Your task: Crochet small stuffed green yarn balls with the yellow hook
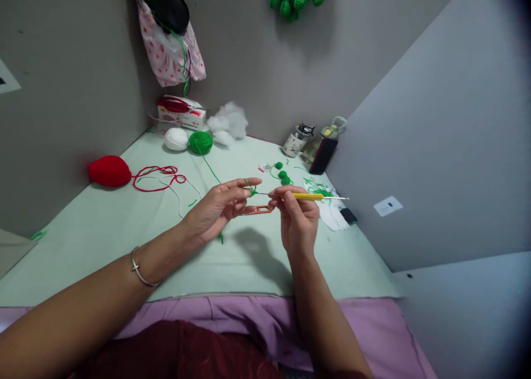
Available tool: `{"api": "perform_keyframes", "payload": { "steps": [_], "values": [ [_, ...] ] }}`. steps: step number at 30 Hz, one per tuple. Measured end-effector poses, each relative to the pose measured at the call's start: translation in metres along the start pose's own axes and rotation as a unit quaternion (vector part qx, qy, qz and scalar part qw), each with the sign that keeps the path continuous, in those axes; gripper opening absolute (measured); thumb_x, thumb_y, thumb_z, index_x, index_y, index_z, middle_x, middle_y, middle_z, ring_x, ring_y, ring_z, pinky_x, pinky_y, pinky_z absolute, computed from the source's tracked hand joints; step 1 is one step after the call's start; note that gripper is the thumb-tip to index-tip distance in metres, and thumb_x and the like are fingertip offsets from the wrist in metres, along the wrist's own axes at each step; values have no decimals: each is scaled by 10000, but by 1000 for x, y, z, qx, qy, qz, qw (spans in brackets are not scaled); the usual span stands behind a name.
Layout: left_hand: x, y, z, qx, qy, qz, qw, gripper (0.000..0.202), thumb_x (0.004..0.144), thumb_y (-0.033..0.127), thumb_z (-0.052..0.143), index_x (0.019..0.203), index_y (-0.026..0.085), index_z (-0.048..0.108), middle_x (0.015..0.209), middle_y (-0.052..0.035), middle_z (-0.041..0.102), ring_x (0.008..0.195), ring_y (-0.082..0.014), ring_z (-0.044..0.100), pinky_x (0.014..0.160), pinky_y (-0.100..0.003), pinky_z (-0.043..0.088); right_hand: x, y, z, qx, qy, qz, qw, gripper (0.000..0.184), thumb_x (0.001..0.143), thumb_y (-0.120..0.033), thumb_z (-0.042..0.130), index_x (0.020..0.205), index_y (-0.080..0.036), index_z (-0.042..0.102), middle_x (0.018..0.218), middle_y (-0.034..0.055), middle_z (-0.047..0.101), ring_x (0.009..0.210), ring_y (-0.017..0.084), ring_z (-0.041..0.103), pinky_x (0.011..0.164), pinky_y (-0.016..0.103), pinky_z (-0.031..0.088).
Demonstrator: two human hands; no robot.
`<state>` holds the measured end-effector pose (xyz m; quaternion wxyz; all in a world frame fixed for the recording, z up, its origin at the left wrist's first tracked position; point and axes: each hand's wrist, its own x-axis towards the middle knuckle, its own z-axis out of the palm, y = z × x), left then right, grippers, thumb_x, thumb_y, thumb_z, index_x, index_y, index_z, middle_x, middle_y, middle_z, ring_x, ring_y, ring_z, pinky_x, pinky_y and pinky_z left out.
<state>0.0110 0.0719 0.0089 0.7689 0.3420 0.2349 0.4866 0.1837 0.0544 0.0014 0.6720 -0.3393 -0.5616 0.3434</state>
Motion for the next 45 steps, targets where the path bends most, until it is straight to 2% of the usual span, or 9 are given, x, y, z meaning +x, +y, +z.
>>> {"api": "perform_keyframes", "payload": {
  "steps": [6,12,16,20,24,30,33,39,45],
  "values": [
    [-1,-5,3,59,-15,34,998,406,759,171,816,1162,204,778,806,23,655,817,-142,608,880,-305,460,-3,0,4,-91,-48,-62,993,101,940,-297,678,954,-251,768,977,47,762,872,180,699,686,322,602],
    [0,-4,-2,63,-40,5,997,394,823,224,781,1216,203,753,867,2,665,872,-169,616,910,-336,430,0,0,0,-16,-62,0,998,176,1006,-354,589,963,-214,687,911,41,762,697,143,701,672,318,613],
    [0,-3,-2,89,-15,36,995,380,812,203,775,1192,208,767,820,24,625,812,-144,572,836,-294,424,-4,-2,0,-79,-52,-53,994,180,1038,-325,530,985,-212,660,912,39,752,689,141,716,662,315,625],
    [0,-5,1,109,29,65,991,450,771,171,801,1217,203,747,767,37,627,756,-133,570,791,-276,437,-10,4,1,-257,-81,-227,936,232,1018,-166,534,1145,-267,699,992,43,737,839,157,735,736,320,634],
    [0,-8,2,47,5,3,999,438,778,208,818,1208,180,741,834,-11,700,856,-169,653,890,-321,486,-13,10,0,-387,-84,-338,854,378,963,-96,604,1230,-339,713,1067,54,710,955,182,713,784,341,637],
    [0,-4,-1,-19,-6,-30,999,361,797,160,807,1156,159,771,847,0,680,855,-144,644,1010,-360,486,-7,1,0,-165,-23,-161,973,192,1008,-201,576,1053,-265,751,933,32,717,762,158,703,693,338,614],
    [0,-4,-1,8,-20,-4,1000,383,800,187,814,1179,177,760,810,12,690,859,-156,664,1018,-380,478,-3,-1,2,-75,-32,-97,992,163,1002,-233,601,1006,-262,761,922,16,724,697,131,678,643,306,591],
    [-1,-9,3,56,-22,30,998,368,783,229,831,1142,181,764,913,-28,756,891,-183,686,921,-357,481,-6,3,6,-141,-61,-137,979,179,1001,-203,597,1052,-277,752,996,38,757,865,171,719,723,338,627],
    [0,-9,3,7,-8,-9,1000,345,787,185,815,1127,145,771,857,-20,716,817,-140,637,932,-329,502,-12,6,5,-340,-62,-286,894,286,962,-114,635,1147,-293,758,1085,64,744,966,180,708,796,347,613]
  ]
}}
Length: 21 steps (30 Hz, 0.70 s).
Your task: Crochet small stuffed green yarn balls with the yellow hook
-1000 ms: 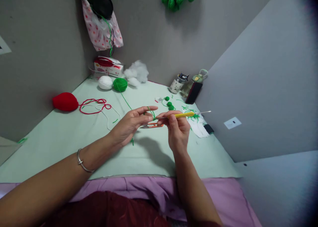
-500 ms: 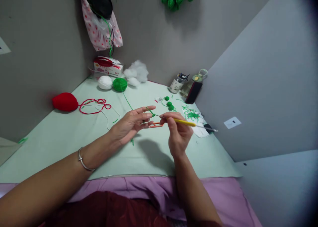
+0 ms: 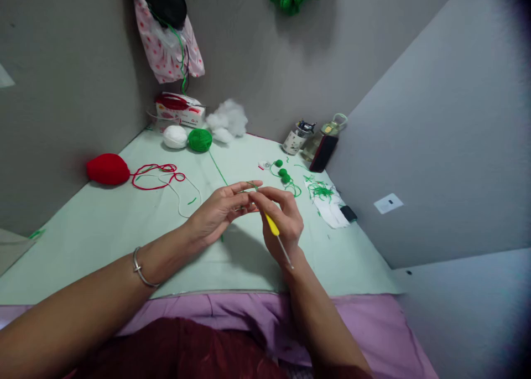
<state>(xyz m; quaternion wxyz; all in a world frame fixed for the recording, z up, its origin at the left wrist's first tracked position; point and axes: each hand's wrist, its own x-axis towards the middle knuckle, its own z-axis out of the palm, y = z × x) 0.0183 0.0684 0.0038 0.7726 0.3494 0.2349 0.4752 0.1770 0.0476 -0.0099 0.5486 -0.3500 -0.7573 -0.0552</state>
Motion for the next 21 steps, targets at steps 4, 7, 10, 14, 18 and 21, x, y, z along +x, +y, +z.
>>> {"api": "perform_keyframes", "payload": {
  "steps": [4,7,10,14,18,21],
  "values": [
    [-1,6,0,-46,2,-21,999,307,808,117,766,1114,121,786,785,5,636,747,-116,587,995,-383,536,6,0,-5,122,36,97,987,195,984,-175,612,1064,-268,763,972,44,748,878,176,709,779,356,607],
    [-1,10,0,-45,20,-21,999,269,806,91,758,1070,116,802,757,15,604,708,-98,554,989,-369,550,11,1,-8,226,58,201,951,133,976,-248,638,969,-247,771,908,29,731,745,149,678,697,322,585],
    [0,10,-2,-36,16,-13,999,265,794,103,774,1056,121,809,725,24,602,684,-90,541,990,-359,549,13,4,-9,316,75,264,908,131,957,-294,670,908,-239,778,867,19,723,701,130,653,669,294,563],
    [2,5,-3,10,-11,5,1000,358,788,172,818,1143,149,777,801,7,698,763,-125,631,991,-378,517,12,6,-7,347,31,276,896,120,944,-319,692,936,-251,791,904,19,736,732,132,665,692,292,564],
    [3,2,-3,66,-9,30,997,407,770,210,853,1164,167,758,820,4,725,798,-145,657,861,-314,484,11,7,-5,315,19,268,910,124,942,-335,698,969,-250,784,936,30,760,763,146,672,704,302,574],
    [3,3,-5,75,8,29,997,396,756,238,865,1136,178,773,792,13,702,752,-134,621,795,-296,453,12,8,-7,339,20,287,896,154,970,-352,656,956,-231,750,935,36,762,752,142,685,711,304,592]
  ]
}}
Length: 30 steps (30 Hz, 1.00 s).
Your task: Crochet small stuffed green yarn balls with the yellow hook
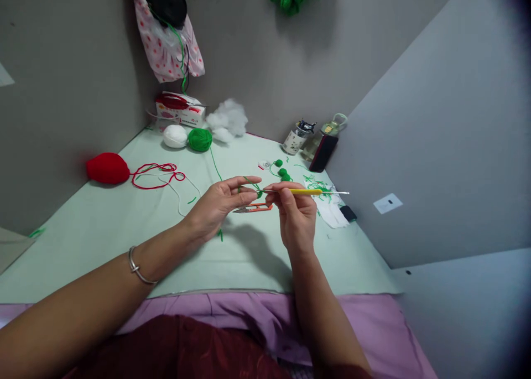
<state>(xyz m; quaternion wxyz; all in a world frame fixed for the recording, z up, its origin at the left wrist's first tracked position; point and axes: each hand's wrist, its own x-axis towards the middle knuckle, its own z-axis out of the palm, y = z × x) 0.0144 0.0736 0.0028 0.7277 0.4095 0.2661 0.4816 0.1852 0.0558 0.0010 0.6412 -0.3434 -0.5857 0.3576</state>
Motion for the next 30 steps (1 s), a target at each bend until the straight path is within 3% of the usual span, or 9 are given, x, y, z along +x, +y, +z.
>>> {"api": "perform_keyframes", "payload": {
  "steps": [4,7,11,13,15,18,22,25,30],
  "values": [
    [0,2,-2,8,10,5,1000,392,759,267,861,1135,189,782,816,11,686,764,-132,596,789,-296,442,-1,-3,1,-30,-4,-26,999,175,1007,-345,591,960,-217,701,936,35,744,738,143,705,708,316,617],
    [0,3,-1,25,26,31,999,389,757,267,865,1126,179,779,789,25,658,756,-123,581,757,-277,429,-5,-4,2,-129,1,-114,985,168,1037,-277,530,1010,-232,690,947,35,738,744,143,705,700,318,618],
    [0,0,0,27,29,35,999,440,735,266,887,1141,159,754,752,29,672,725,-120,593,732,-268,436,-9,3,1,-286,-40,-276,917,231,1015,-155,532,1134,-270,692,984,48,733,881,177,708,764,348,615],
    [0,-1,0,2,14,8,1000,482,735,258,887,1178,152,730,771,8,714,745,-135,636,764,-278,464,-11,7,1,-362,-48,-325,872,297,979,-102,579,1174,-286,708,1010,57,721,929,188,700,785,343,609],
    [0,-1,1,-34,-8,-32,999,477,744,235,873,1188,138,726,845,-31,755,802,-153,678,829,-298,496,-12,8,1,-391,-48,-347,852,352,955,-73,607,1196,-302,721,1042,60,705,946,189,697,784,333,607],
    [-1,2,0,-80,-25,-75,994,407,756,180,844,1148,116,752,858,-29,743,788,-134,672,912,-323,524,-12,5,2,-313,-29,-305,899,316,971,-89,588,1164,-295,730,1030,53,705,938,188,705,795,351,612],
    [-2,7,1,-78,-13,-53,995,384,784,162,821,1160,121,753,708,42,650,685,-104,629,935,-350,539,-6,-2,1,-111,19,-138,984,171,1010,-219,574,1001,-245,742,913,23,698,717,139,676,662,314,590],
    [-3,7,4,-55,-20,-26,998,409,775,174,829,1171,124,742,773,16,691,793,-151,679,946,-377,537,-3,-3,2,-54,-1,-78,995,149,998,-281,613,979,-249,758,934,20,722,699,130,667,652,307,583],
    [-3,2,6,-13,-30,3,999,376,772,209,834,1134,143,756,897,-40,758,873,-185,690,942,-387,512,-7,2,5,-102,-31,-130,986,178,992,-243,624,1063,-314,770,1035,31,775,991,196,714,812,373,624]
  ]
}}
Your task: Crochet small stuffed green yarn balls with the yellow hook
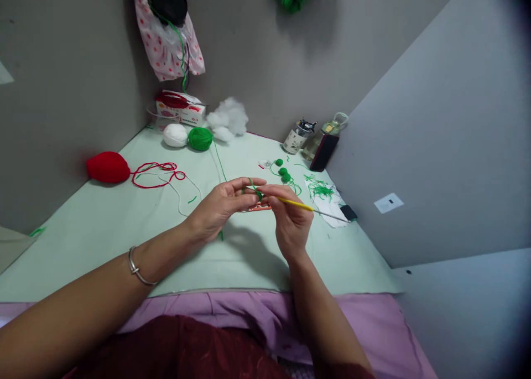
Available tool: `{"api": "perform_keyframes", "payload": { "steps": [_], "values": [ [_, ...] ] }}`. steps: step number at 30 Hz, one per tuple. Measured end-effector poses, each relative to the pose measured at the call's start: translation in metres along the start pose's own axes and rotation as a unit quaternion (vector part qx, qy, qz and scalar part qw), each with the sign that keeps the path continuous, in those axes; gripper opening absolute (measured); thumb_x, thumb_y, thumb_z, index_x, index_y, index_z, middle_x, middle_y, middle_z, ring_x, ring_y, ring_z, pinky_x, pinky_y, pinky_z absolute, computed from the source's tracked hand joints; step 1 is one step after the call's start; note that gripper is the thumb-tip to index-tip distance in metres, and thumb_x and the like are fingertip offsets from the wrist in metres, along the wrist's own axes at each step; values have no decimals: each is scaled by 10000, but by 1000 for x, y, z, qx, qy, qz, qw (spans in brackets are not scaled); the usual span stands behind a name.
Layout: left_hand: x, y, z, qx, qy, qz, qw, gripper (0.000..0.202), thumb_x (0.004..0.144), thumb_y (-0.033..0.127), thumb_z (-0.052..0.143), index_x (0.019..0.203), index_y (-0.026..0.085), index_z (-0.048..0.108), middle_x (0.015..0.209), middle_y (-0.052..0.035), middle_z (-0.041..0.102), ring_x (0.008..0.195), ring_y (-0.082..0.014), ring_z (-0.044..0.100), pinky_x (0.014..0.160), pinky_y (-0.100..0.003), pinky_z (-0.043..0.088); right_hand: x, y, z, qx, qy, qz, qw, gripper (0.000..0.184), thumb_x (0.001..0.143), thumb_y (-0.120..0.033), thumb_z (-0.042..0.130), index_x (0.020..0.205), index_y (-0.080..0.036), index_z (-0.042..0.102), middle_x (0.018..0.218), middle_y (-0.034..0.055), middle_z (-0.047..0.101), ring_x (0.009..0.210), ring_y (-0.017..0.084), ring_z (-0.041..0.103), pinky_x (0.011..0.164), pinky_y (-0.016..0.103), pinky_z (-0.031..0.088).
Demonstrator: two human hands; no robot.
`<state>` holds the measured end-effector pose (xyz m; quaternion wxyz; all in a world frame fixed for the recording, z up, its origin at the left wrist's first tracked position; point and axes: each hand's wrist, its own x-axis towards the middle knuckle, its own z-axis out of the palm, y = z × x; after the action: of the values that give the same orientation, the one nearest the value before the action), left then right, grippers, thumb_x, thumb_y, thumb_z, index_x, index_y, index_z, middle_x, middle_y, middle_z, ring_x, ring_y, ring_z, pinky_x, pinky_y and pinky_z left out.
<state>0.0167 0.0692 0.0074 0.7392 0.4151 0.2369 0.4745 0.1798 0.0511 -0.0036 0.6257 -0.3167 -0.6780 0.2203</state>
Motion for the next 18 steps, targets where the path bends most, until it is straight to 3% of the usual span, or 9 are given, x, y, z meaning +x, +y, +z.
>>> {"api": "perform_keyframes", "payload": {
  "steps": [4,6,8,11,14,18],
  "values": [
    [0,-5,0,-17,35,-3,999,407,771,225,851,1161,158,756,912,-38,758,865,-166,683,921,-351,505,-6,2,2,-142,-6,-81,987,268,978,-167,622,1134,-334,761,1051,39,763,967,194,726,831,390,637],
    [0,-5,0,-52,28,-21,998,372,762,204,857,1121,155,774,908,-37,753,856,-151,675,933,-333,509,-8,2,3,-219,-10,-125,967,293,958,-139,640,1139,-331,768,1092,54,758,983,196,724,822,382,633],
    [1,-4,-1,-77,12,-41,996,326,763,175,844,1084,145,793,897,-38,738,834,-139,658,953,-330,519,-7,1,2,-224,-1,-129,966,270,960,-150,640,1120,-322,773,1082,59,759,983,201,720,817,385,628],
    [2,0,-4,-91,16,-54,994,291,782,145,812,1073,133,808,805,-9,672,719,-104,587,954,-339,541,-2,-2,-1,-108,39,-44,992,184,985,-212,620,1052,-296,769,970,38,752,862,181,710,762,370,615],
    [1,3,-5,-88,35,-44,995,284,787,144,807,1071,135,810,762,16,627,658,-83,527,930,-329,543,3,-3,-5,17,74,55,996,132,981,-288,636,962,-253,762,901,22,723,712,140,668,675,322,580],
    [0,1,-3,-32,30,-15,999,379,779,181,830,1154,173,777,775,25,648,753,-117,596,909,-324,504,5,-2,-4,48,42,90,994,137,959,-337,664,940,-242,761,915,29,726,725,145,660,676,321,573]
  ]
}}
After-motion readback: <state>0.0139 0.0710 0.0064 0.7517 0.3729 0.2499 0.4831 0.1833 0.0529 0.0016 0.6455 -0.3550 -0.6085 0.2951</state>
